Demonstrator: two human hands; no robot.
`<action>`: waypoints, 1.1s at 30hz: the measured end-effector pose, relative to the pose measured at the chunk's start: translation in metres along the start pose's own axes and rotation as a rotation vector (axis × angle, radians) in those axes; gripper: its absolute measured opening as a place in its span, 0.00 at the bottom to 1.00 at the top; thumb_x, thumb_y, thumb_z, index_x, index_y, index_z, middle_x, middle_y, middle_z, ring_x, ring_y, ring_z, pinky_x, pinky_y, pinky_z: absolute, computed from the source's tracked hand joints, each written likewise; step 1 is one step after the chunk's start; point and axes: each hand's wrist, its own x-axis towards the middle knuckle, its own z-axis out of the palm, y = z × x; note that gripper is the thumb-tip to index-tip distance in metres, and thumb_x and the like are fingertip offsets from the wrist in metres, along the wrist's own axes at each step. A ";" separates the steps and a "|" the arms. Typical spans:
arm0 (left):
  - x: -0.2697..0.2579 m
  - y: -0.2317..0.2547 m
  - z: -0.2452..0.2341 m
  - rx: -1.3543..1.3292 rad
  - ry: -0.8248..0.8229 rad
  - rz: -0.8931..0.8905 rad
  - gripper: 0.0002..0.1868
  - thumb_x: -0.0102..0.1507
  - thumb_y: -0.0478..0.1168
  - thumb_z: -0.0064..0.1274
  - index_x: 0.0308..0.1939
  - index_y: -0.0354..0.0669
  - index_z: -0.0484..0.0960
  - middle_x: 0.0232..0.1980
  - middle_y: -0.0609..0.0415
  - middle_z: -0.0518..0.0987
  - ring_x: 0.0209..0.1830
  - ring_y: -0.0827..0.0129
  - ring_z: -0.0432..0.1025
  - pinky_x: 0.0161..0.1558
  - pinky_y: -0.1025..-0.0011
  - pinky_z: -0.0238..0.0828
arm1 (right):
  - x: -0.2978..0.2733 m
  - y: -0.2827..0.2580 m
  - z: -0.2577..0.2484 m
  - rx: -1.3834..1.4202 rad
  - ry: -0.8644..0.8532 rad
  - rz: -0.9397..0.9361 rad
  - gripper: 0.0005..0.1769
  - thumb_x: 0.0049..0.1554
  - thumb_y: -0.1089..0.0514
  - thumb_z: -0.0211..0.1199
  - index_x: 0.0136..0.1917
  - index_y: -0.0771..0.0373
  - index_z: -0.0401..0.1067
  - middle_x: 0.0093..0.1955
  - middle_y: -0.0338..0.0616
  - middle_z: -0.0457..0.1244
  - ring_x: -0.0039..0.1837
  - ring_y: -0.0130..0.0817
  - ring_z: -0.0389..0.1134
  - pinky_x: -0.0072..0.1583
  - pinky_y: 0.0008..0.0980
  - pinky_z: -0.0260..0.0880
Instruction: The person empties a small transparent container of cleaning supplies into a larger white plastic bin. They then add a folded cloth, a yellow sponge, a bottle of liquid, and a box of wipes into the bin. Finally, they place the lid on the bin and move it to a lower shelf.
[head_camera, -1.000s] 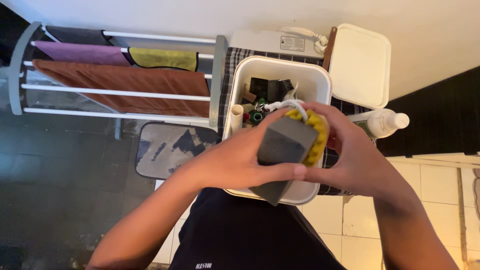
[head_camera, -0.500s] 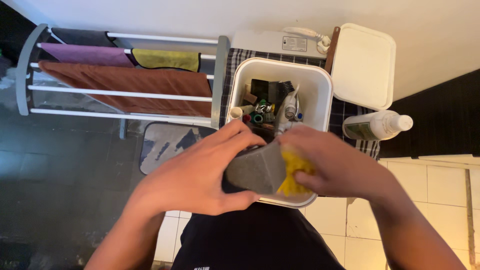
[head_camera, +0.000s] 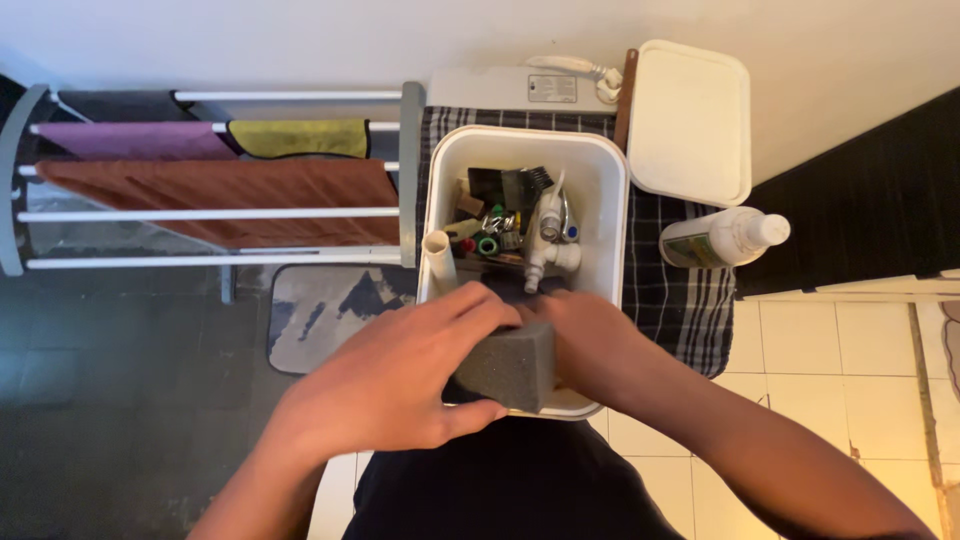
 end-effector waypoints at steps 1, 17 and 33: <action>0.002 -0.001 0.001 0.018 -0.005 -0.003 0.34 0.53 0.47 0.65 0.61 0.46 0.71 0.54 0.53 0.73 0.52 0.52 0.72 0.47 0.57 0.69 | -0.010 0.002 -0.009 0.106 0.018 0.005 0.21 0.49 0.60 0.69 0.57 0.56 0.73 0.47 0.45 0.70 0.50 0.47 0.73 0.51 0.43 0.73; 0.073 -0.012 0.065 0.291 -0.121 0.144 0.35 0.53 0.57 0.66 0.56 0.38 0.79 0.54 0.45 0.72 0.58 0.50 0.65 0.57 0.53 0.61 | 0.012 0.154 0.049 0.249 0.557 0.521 0.16 0.60 0.52 0.63 0.52 0.68 0.76 0.44 0.59 0.70 0.48 0.56 0.72 0.53 0.49 0.73; 0.064 -0.037 0.091 -0.203 0.001 -0.280 0.36 0.62 0.58 0.53 0.66 0.38 0.70 0.69 0.42 0.64 0.69 0.47 0.62 0.66 0.59 0.60 | 0.074 0.187 0.097 0.315 0.632 0.995 0.12 0.59 0.51 0.64 0.53 0.58 0.74 0.57 0.49 0.67 0.58 0.52 0.70 0.56 0.52 0.71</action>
